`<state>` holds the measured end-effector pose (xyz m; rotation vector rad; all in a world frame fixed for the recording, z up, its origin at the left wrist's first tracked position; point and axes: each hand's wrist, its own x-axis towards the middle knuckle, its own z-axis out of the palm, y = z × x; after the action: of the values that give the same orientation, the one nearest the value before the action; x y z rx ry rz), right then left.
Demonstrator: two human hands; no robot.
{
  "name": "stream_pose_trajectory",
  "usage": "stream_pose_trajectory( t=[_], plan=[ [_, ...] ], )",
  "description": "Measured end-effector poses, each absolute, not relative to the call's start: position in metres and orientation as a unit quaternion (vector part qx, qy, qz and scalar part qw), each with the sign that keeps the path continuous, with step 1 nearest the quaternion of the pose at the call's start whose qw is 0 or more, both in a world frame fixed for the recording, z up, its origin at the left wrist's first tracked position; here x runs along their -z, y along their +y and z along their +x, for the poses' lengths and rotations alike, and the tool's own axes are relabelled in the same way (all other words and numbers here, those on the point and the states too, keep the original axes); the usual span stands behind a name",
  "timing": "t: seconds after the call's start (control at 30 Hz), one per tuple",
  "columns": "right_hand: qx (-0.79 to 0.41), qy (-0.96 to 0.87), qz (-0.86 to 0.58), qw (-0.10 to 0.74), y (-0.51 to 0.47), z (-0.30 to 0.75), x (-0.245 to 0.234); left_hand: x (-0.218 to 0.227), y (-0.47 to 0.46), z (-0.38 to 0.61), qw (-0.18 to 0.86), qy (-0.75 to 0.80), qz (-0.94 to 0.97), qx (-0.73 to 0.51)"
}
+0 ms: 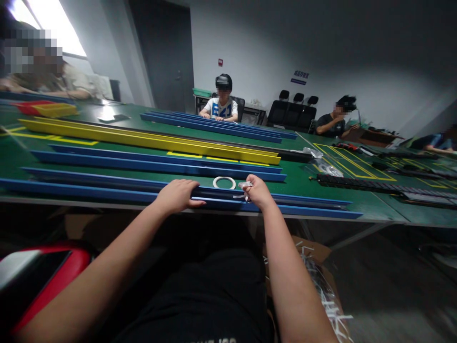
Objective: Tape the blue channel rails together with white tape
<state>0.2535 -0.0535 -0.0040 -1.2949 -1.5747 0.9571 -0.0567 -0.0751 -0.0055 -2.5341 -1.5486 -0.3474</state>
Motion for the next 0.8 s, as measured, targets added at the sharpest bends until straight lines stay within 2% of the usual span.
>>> stream_pose_trajectory(
  t=[0.17,0.43,0.63,0.8],
  plan=[
    [-0.388,-0.627,-0.501,0.453,-0.051,0.254,0.006,0.002,-0.076,-0.043,0.044,-0.508,-0.853,0.110],
    [-0.409,-0.621,-0.493,0.451,-0.054,0.255,0.005,-0.003,-0.080,0.041,0.032,-0.447,-0.884,0.132],
    [-0.417,-0.640,-0.495,0.414,-0.055,0.255,-0.001,0.000,-0.073,0.050,0.027,-0.471,-0.871,0.136],
    [-0.341,-0.694,-0.516,0.369,-0.053,0.260,0.000,0.001,-0.073,0.047,0.016,-0.479,-0.867,0.135]
  ],
)
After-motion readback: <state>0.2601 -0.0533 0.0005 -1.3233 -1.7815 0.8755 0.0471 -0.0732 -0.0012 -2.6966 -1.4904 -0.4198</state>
